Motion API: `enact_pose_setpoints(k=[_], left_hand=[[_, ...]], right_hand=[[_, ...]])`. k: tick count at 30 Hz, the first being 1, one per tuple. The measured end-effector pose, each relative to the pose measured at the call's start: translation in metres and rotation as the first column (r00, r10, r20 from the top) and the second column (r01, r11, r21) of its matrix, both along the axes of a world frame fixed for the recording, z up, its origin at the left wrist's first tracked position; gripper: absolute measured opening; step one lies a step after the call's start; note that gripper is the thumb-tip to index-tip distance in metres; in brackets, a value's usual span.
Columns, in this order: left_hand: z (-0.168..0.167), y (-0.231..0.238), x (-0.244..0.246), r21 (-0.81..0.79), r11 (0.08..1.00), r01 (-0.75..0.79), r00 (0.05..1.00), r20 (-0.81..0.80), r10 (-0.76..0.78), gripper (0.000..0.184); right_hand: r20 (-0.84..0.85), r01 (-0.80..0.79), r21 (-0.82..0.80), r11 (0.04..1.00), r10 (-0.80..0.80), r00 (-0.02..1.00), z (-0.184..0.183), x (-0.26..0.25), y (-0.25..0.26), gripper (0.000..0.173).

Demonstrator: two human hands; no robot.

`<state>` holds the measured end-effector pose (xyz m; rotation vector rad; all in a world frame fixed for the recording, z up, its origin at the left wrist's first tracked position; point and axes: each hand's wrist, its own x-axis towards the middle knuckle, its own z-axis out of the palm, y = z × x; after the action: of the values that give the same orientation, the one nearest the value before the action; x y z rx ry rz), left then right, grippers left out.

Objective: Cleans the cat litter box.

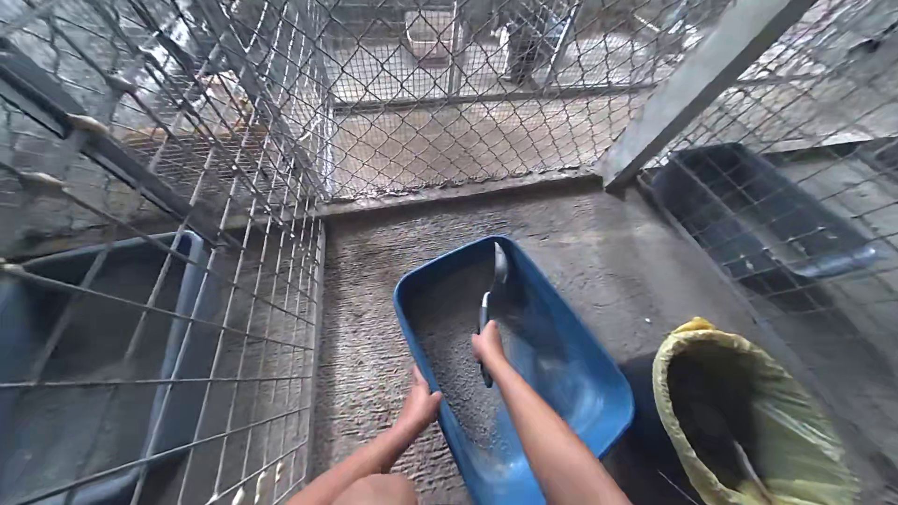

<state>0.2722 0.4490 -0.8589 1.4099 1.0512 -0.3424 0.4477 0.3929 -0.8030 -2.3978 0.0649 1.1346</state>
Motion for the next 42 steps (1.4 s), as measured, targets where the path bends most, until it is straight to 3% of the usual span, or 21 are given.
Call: enact_pose_setpoints(k=[3,11,15,19,21,25,29,32,35,37,42], left_hand=[[0.001,0.001,0.001,0.001,0.999,0.048,0.998,-0.037,-0.048,0.103],[0.005,0.005,0.005,0.035,0.986,0.164,0.981,-0.112,-0.159,0.105],[0.006,0.008,0.004,0.035,0.987,0.156,0.981,-0.118,-0.151,0.105],[-0.002,0.006,0.002,-0.009,0.997,0.081,0.993,-0.084,-0.081,0.105],[0.001,0.009,0.002,-0.005,0.997,0.082,0.993,-0.089,-0.083,0.105],[0.000,0.012,0.009,-0.010,0.996,0.092,0.994,-0.055,-0.093,0.103],[-0.002,0.025,0.024,-0.022,0.994,0.103,0.995,-0.012,-0.103,0.103],[-0.003,0.031,0.032,-0.010,0.987,0.158,0.987,-0.039,-0.159,0.103],[-0.004,0.033,0.031,-0.003,0.981,0.193,0.980,-0.059,-0.193,0.105],[-0.002,0.034,0.030,-0.002,0.981,0.193,0.980,-0.054,-0.193,0.105],[-0.005,0.032,0.025,-0.042,0.988,0.147,0.989,-0.022,-0.148,0.102]], right_hand=[[-0.047,-0.084,0.011,0.996,0.085,0.995,0.005,-0.033,0.023,0.068],[-0.130,-0.481,-0.050,0.875,0.472,0.872,0.005,-0.064,-0.017,0.074],[-0.132,-0.672,-0.089,0.735,0.660,0.740,0.006,-0.055,-0.029,0.077],[-0.168,-0.798,-0.073,0.598,0.782,0.601,0.025,-0.030,-0.060,0.067],[-0.156,-0.804,-0.074,0.590,0.789,0.594,0.043,-0.011,-0.083,0.062],[-0.045,-0.578,-0.208,0.789,0.582,0.812,0.069,0.015,-0.094,0.062],[0.005,-0.309,-0.114,0.944,0.312,0.950,0.031,0.010,-0.044,0.063],[-0.043,-0.206,0.011,0.978,0.207,0.977,-0.002,-0.030,-0.004,0.066],[-0.095,-0.354,-0.023,0.935,0.350,0.932,-0.004,-0.057,0.002,0.074],[-0.128,-0.522,-0.049,0.851,0.513,0.849,0.001,-0.058,-0.011,0.075],[-0.151,-0.748,-0.061,0.660,0.735,0.661,0.023,-0.016,-0.065,0.068]])
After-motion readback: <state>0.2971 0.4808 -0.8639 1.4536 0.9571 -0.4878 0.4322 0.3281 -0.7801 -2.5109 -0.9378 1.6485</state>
